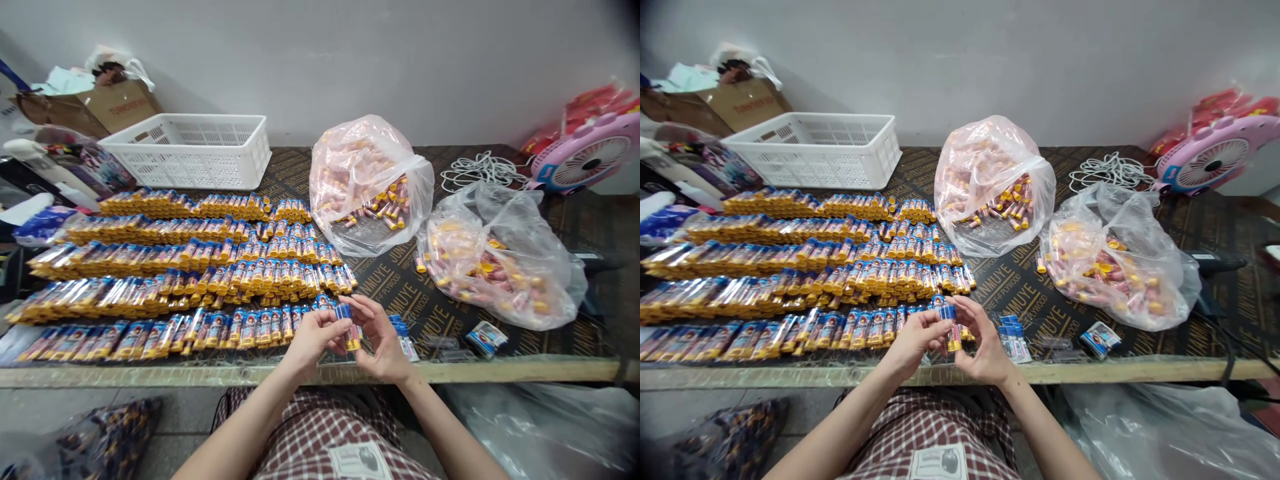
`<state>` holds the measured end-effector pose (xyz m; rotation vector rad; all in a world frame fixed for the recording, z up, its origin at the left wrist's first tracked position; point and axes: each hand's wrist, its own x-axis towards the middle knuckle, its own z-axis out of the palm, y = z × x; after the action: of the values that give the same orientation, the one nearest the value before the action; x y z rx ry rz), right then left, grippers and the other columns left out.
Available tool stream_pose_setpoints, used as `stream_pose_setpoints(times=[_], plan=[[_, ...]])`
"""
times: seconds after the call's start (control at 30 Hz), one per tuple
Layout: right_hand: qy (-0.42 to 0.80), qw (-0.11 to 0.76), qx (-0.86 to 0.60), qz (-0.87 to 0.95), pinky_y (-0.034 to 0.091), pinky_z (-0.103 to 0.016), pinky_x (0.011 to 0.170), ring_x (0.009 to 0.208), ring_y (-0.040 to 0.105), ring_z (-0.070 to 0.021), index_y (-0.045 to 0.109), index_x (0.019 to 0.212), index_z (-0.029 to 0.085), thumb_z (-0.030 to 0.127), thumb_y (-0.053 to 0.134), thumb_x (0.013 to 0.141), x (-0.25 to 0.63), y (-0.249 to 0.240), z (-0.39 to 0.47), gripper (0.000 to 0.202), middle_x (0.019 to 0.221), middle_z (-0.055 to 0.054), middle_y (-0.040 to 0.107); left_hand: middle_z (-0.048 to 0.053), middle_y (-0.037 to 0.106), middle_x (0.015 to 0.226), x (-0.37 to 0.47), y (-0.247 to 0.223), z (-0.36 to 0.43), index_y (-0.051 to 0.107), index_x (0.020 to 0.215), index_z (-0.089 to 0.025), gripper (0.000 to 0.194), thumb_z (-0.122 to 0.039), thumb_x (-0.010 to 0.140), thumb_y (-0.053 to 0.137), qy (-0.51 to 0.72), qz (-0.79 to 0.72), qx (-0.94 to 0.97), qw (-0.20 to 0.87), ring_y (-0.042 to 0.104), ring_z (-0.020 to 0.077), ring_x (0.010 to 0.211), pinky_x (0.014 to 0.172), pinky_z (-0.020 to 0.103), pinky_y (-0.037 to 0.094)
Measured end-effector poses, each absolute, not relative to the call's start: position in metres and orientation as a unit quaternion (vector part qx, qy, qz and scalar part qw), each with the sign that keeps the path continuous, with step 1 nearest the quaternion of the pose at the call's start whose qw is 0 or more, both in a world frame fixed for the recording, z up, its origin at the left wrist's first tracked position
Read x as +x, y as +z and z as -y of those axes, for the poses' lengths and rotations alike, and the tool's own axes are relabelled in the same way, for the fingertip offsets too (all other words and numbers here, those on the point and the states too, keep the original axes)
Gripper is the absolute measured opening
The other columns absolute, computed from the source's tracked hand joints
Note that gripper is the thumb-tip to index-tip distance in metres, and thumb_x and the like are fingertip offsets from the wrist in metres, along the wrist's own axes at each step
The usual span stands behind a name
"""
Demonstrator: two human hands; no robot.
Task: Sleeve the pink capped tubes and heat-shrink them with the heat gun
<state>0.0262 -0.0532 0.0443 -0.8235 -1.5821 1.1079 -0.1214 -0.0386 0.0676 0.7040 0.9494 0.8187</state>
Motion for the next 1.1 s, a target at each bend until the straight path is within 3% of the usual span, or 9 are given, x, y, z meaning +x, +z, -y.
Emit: stream_pose_setpoints(times=[0.27,0.5,1.1], plan=[[0.417,0.527,-0.339,0.659,0.042,-0.043,0.1,0.12,0.05,-0.0238,0.027,0.135,0.025,0.004,0.05,0.059,0.0251,0.0455,0.0463,0.082,0.135,-0.011,0.046,0.003,0.061,0.059,-0.1241,0.0738,0.0302,0.064,0.066,-0.011,0.031,-0.041,0.063,0.074,0.364,-0.402,0.345,0.766,0.053,0.009,0.049,0.051,0.021,0.048],[0.415,0.528,-0.332,0.663,0.039,-0.044,0.103,0.121,0.048,-0.0242,0.029,0.135,0.024,0.003,0.048,0.059,0.0277,0.0496,0.0471,0.082,0.134,-0.01,0.047,0.006,0.063,0.072,-0.1225,0.0739,0.0331,0.068,0.083,-0.01,0.029,-0.034,0.067,0.073,0.373,-0.368,0.299,0.797,0.056,0.0095,0.06,0.057,0.02,0.049],[0.403,0.546,-0.346,0.648,0.047,-0.043,0.094,0.112,0.055,-0.0253,0.03,0.134,0.025,0.005,0.051,0.057,0.0265,0.0457,0.0495,0.082,0.13,-0.009,0.051,0.004,0.062,0.07,-0.1215,0.0682,0.0343,0.065,0.076,-0.01,0.024,-0.032,0.07,0.071,0.363,-0.358,0.304,0.805,0.055,0.0076,0.059,0.059,0.02,0.049]])
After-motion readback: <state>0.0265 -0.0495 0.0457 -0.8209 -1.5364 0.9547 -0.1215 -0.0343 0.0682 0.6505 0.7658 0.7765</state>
